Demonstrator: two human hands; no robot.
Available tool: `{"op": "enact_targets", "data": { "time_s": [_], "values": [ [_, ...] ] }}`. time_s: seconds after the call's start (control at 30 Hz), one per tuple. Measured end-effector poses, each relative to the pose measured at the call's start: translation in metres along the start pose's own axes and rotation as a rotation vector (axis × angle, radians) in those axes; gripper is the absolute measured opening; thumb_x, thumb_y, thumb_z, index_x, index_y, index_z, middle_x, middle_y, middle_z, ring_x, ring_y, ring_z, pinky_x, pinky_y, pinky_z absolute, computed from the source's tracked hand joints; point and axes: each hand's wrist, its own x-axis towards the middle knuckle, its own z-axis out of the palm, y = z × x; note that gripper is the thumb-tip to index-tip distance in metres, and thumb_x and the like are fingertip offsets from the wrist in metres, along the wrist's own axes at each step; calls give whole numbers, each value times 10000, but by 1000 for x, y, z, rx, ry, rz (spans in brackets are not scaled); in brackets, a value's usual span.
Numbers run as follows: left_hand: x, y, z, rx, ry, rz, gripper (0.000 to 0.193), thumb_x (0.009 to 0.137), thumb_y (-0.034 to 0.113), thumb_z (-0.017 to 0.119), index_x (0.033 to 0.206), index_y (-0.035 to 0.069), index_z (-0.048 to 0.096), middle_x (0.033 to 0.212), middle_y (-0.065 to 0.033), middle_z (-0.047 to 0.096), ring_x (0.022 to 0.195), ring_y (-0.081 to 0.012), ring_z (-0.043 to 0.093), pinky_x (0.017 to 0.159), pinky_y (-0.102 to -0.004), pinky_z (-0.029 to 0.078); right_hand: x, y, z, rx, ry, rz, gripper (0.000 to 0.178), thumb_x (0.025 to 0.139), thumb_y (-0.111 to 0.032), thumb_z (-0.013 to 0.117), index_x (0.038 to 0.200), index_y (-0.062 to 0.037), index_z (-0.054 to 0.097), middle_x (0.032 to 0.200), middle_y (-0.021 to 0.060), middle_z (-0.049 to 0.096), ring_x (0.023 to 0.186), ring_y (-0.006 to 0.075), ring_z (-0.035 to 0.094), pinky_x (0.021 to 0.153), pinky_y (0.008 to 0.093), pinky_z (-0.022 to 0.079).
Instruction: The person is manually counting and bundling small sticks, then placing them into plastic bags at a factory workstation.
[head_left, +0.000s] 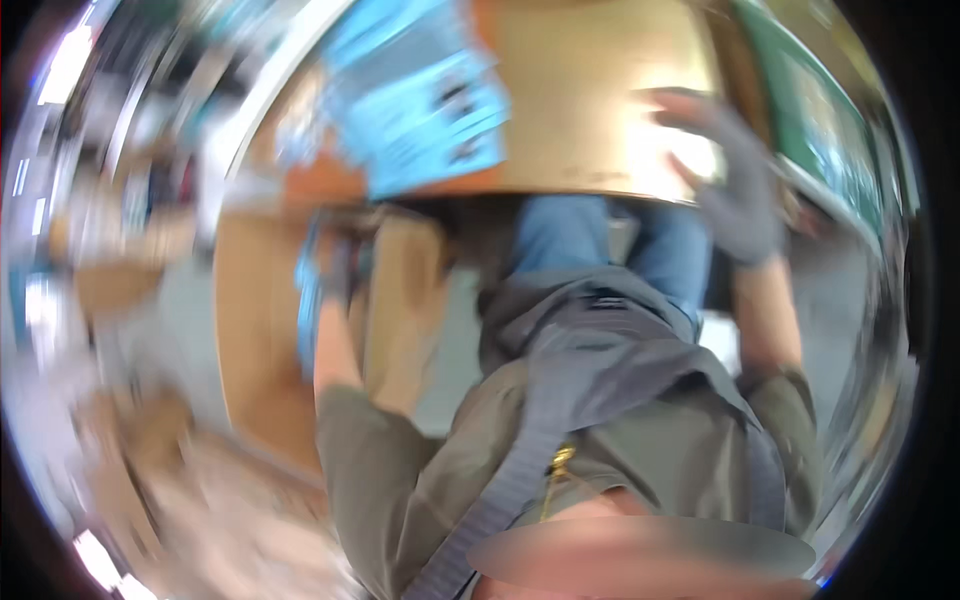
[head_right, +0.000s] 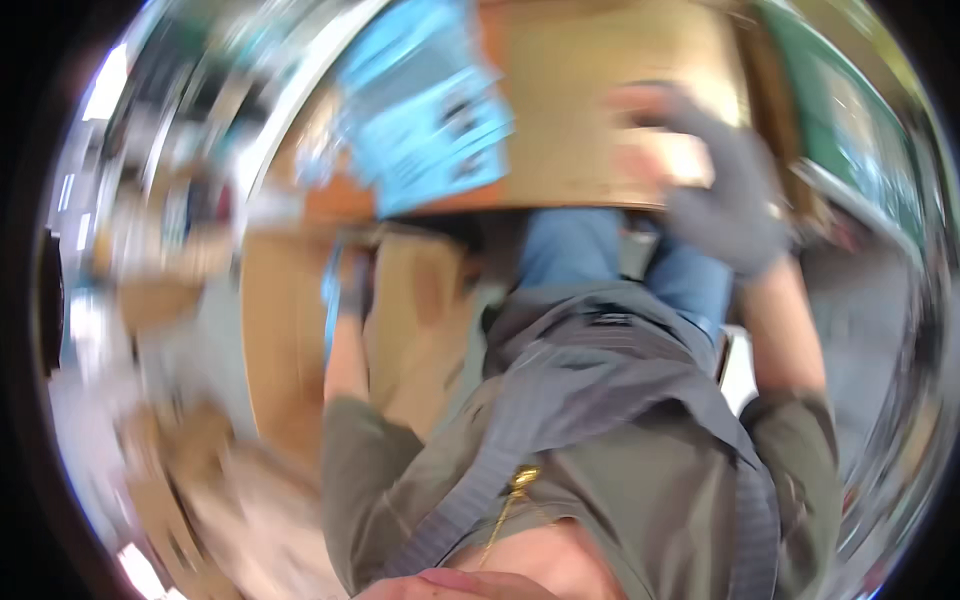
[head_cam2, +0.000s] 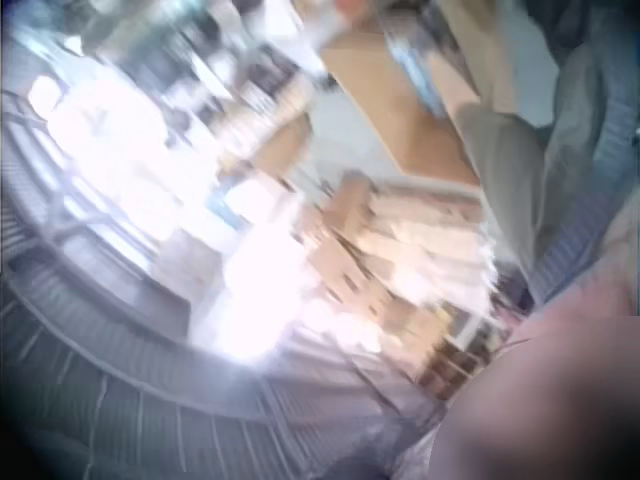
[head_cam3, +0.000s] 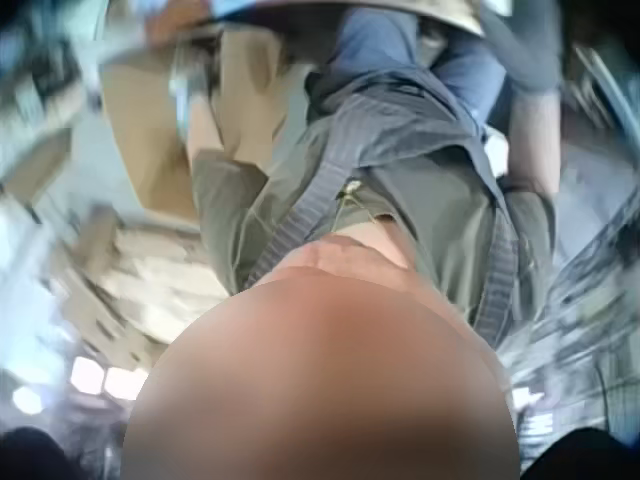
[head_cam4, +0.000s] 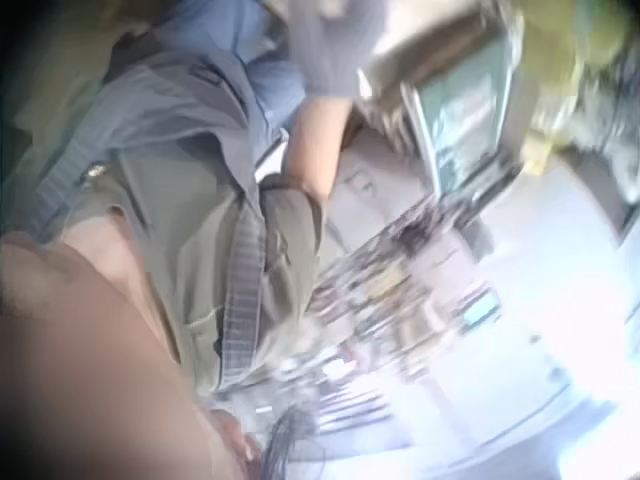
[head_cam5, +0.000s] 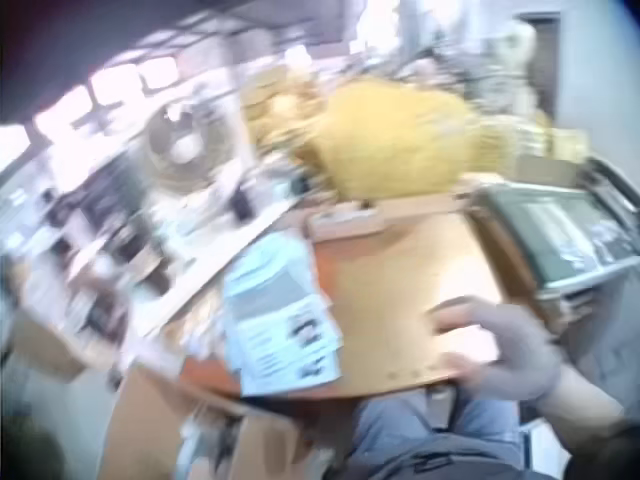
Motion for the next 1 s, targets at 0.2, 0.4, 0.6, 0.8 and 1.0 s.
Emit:
{"op": "enact_targets", "data": {
  "time_s": [0.2, 0.4, 0.6, 0.8, 1.0],
  "values": [
    [87, 60, -17, 156, -507, 368, 577, 968, 429, 395, 1391, 42, 328, 1265, -129, 497, 1147, -207, 491, 957, -316, 422, -78, 134, 19, -307, -34, 182, 393, 780, -265, 612, 1119, -87, 526, 1099, 148, 547, 961, 362, 546, 811, 447, 456],
    [151, 234, -52, -322, -409, 302, 446, 921, 315, 505, 1247, 12, 483, 1112, -111, 579, 1024, -172, 544, 862, -333, 456, -129, 237, 65, -785, 181, 258, 764, 799, -563, 513, 1307, -3, 400, 1347, 262, 394, 1272, 425, 348, 1045, 545, 262],
    [117, 454, 27, -517, -301, 520, 446, 867, 253, 599, 1182, -55, 529, 1031, -190, 613, 928, -274, 598, 801, -359, 490, -130, 249, 70, -625, 122, 290, 806, 829, -596, 432, 1377, -13, 336, 1455, 279, 234, 1372, 425, 181, 1107, 560, 102],
    [136, 520, 198, 253, 119, 655, 647, 877, 495, 512, 1268, -18, 471, 1323, -223, 449, 1225, -368, 419, 999, -470, 350, -134, 243, 64, -608, 136, 229, 774, 824, -555, 473, 1372, -22, 350, 1458, 262, 246, 1370, 403, 208, 1102, 561, 118],
    [137, 520, 213, 324, 144, 669, 686, 874, 525, 498, 1300, -10, 449, 1365, -225, 411, 1280, -351, 369, 1050, -444, 300, -141, 252, 65, -578, 227, 175, 758, 821, -548, 474, 1351, -14, 377, 1449, 260, 266, 1367, 386, 228, 1105, 553, 115]
  ]
}}
